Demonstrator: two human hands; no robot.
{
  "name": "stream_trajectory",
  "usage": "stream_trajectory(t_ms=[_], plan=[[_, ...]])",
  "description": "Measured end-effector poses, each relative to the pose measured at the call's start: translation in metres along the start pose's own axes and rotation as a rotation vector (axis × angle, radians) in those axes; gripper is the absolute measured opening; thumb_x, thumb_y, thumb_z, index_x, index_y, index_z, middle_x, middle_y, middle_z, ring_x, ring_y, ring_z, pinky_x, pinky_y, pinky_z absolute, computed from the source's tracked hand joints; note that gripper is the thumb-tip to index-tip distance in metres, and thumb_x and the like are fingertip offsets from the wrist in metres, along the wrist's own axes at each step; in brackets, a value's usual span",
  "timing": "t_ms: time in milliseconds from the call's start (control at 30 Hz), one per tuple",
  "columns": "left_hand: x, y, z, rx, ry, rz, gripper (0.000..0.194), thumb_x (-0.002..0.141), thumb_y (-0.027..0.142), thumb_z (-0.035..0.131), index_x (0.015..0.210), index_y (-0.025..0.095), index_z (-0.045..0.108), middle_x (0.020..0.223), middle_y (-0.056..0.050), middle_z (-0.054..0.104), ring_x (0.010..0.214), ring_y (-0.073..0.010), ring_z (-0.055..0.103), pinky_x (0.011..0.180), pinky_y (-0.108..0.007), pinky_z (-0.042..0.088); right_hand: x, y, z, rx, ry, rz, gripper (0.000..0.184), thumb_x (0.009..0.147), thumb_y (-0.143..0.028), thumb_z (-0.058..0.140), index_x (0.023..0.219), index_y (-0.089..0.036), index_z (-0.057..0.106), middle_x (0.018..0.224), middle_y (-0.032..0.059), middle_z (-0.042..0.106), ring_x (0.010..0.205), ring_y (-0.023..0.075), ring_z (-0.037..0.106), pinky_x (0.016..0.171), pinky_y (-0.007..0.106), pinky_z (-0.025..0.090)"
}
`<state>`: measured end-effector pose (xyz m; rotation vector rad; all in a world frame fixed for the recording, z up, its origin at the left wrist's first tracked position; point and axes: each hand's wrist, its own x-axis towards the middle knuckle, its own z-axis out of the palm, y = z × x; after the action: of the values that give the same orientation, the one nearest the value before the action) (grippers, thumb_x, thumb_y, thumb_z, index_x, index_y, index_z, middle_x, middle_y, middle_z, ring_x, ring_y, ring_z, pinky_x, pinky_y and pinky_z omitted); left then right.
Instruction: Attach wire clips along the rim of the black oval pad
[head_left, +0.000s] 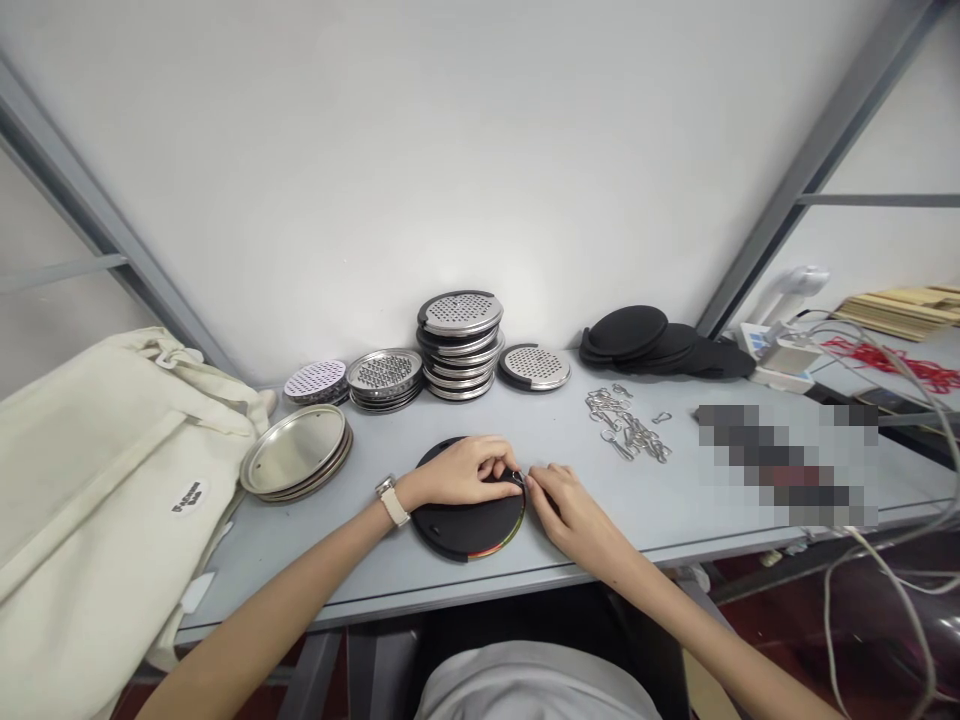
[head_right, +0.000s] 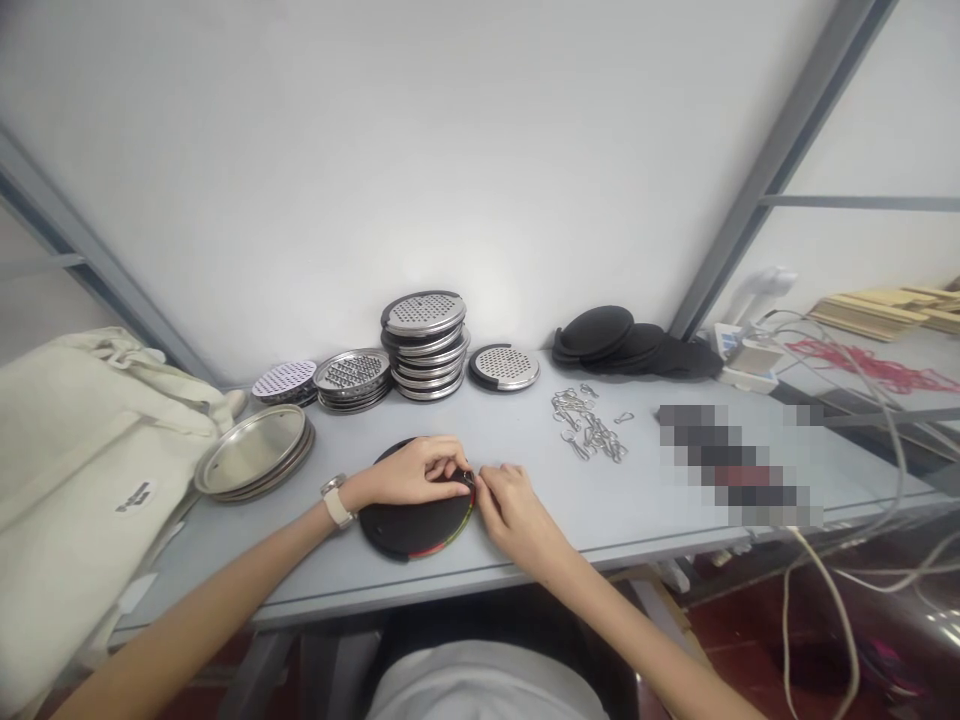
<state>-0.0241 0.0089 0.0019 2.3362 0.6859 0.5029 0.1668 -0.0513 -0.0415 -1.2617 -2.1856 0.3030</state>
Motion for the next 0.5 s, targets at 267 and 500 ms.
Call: stream_trajectory(t_ms=[267,500], plan=[[0.0000,0.0028,-0.0013,0.024,0.008,0.023,0.018,0.082,0.026,0.064,0.095,0.016,0.058,0.077,0.003,0.050,0.067,-0.0090,0.045,0.064,-0.021,0.038,0.0000,-0.0027,0.0014,-0.043,-0.009,-0.018,0.028,0.098,-0.018,0.032,0.073,-0.020,0.045,0.071,0.0031,0.055,0.070,0.0192,0.048,0.070,0.033,0.038],[-0.0004,0.0045,-0.0024,0.037,-0.012,-0.005,0.020,0.083,0.031,0.062,0.098,0.017,0.063,0.081,0.000,0.052,0.067,-0.0100,0.045,0.063,-0.022,0.038,-0.0004,-0.0021,0.0009,-0.031,0.003,-0.031,0.027,0.098,-0.017,0.034,0.076,-0.020,0.049,0.074,0.0037,0.057,0.072,0.0195,0.050,0.070,0.032,0.039]])
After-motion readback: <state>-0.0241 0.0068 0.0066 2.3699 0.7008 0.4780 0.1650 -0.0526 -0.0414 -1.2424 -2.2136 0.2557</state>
